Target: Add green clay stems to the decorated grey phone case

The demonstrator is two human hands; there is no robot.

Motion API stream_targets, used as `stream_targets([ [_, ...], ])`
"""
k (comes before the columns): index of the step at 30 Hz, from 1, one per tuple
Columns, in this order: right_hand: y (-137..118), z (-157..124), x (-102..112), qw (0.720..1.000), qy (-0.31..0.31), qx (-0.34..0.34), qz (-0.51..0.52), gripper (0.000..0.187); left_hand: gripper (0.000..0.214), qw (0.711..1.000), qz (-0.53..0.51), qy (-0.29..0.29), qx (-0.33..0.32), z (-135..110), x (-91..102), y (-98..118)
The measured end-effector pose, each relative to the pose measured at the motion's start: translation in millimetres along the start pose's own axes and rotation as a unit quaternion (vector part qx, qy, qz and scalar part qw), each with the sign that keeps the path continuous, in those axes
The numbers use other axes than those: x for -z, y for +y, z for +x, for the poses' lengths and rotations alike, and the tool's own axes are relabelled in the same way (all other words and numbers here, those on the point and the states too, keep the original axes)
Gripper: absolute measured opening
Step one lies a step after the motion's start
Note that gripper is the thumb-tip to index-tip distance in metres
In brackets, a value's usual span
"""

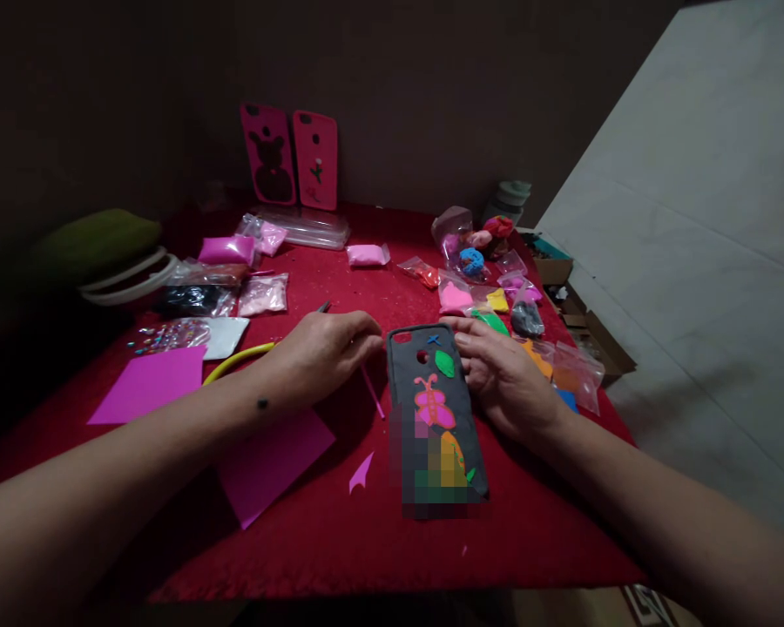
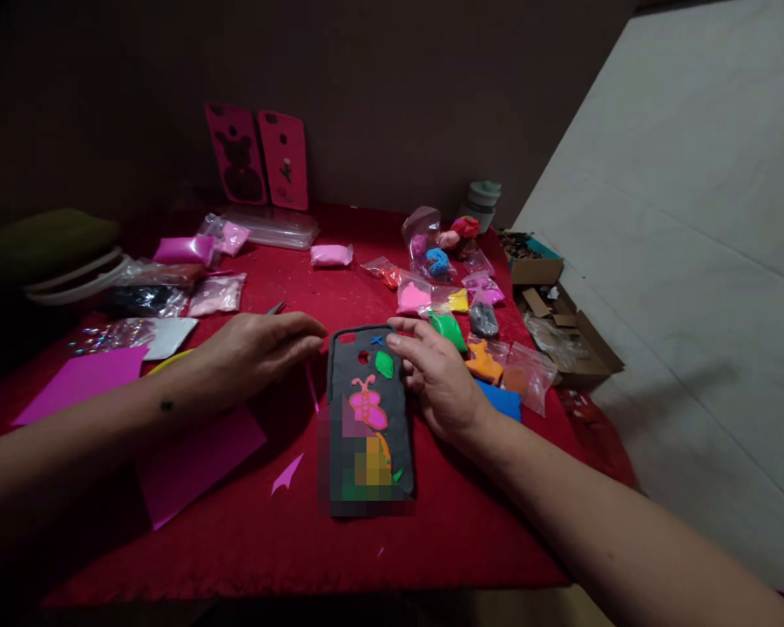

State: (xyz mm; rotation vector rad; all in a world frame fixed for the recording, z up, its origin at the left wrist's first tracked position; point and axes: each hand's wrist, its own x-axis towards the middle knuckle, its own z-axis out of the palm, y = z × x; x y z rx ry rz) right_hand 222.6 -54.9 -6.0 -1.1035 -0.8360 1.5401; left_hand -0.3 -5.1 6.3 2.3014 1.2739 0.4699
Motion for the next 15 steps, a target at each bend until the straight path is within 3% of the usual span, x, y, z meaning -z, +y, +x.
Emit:
stream_targets([
  [7,-1.1,-0.5,-0.6,1.0,-0.005,-0.003,0.008,0.038,0.009,0.993,0.024,-0.104,-0.055,1.9,-1.0,-7.6],
  [15,-0.6,-1.8,-2.7,1.0,-0.003,0.014,0.02,0.034,0.02,0.981,0.06,-0.169,-0.074,0.7,14.9,-12.2],
])
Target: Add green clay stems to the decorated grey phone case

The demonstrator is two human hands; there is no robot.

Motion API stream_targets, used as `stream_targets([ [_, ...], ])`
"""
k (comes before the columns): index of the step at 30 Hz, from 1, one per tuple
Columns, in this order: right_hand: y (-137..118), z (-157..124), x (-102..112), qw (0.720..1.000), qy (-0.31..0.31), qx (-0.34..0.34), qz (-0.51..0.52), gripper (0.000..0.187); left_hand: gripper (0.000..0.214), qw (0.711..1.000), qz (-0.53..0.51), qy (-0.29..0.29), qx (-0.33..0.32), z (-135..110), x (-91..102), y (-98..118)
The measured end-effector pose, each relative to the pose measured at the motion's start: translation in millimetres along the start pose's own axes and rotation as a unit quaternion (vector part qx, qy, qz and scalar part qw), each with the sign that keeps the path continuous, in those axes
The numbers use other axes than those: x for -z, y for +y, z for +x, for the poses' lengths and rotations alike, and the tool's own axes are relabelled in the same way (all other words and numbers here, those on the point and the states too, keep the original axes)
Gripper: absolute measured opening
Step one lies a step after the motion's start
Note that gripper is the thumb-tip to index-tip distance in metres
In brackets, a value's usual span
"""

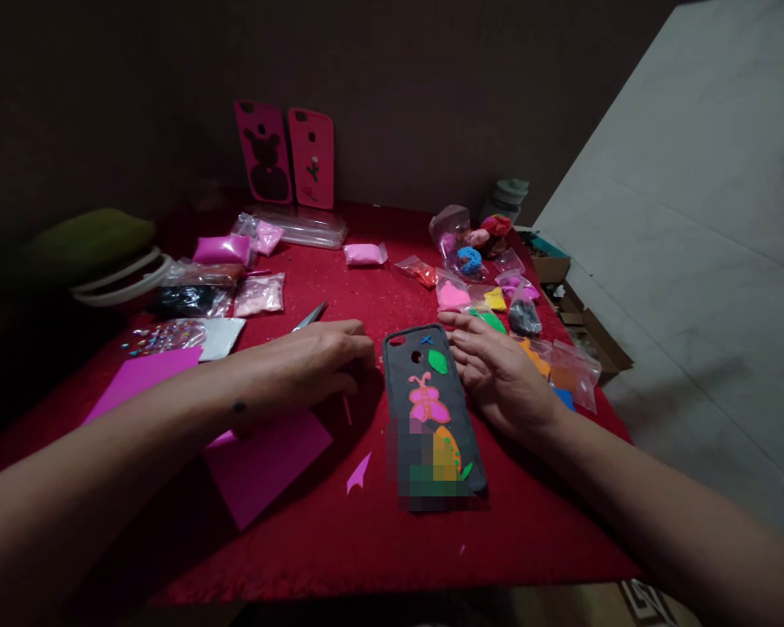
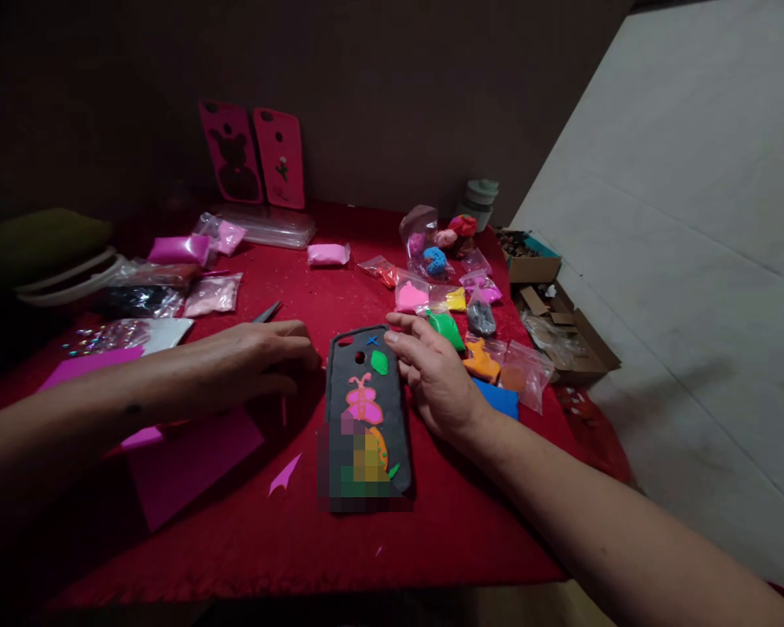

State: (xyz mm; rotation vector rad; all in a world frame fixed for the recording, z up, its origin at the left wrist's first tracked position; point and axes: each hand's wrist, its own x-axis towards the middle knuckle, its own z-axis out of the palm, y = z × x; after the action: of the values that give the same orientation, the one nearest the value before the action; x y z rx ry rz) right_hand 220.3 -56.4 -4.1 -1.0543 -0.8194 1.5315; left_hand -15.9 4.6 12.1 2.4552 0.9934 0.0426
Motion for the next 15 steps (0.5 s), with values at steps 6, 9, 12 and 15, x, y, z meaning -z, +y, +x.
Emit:
stream_targets([
  [6,-2.2,-1.9,-0.8,0.998,0.006,0.029,-0.06,0.04,0.02,1.0,0.008,-0.008,-0.013,1.8,0.0,-5.5],
  [9,-2.7,-0.8,1.1,0.994,0.001,0.043,-0.1,0.037,0.021,1.0,0.007,-0.012,-0.011,2.8,-0.7,-7.0],
  [12,-3.5,-0.7,2.5,0.986,-0.004,0.068,-0.152,0.032,0.022,1.0,0.004,-0.015,-0.009,2.1,0.9,-4.5],
  [15,-3.4,-2.1,3.3,0.982,-0.005,0.078,-0.17,0.031,0.023,1.0,-0.003,-0.017,-0.006,1.2,1.8,-2.9],
])
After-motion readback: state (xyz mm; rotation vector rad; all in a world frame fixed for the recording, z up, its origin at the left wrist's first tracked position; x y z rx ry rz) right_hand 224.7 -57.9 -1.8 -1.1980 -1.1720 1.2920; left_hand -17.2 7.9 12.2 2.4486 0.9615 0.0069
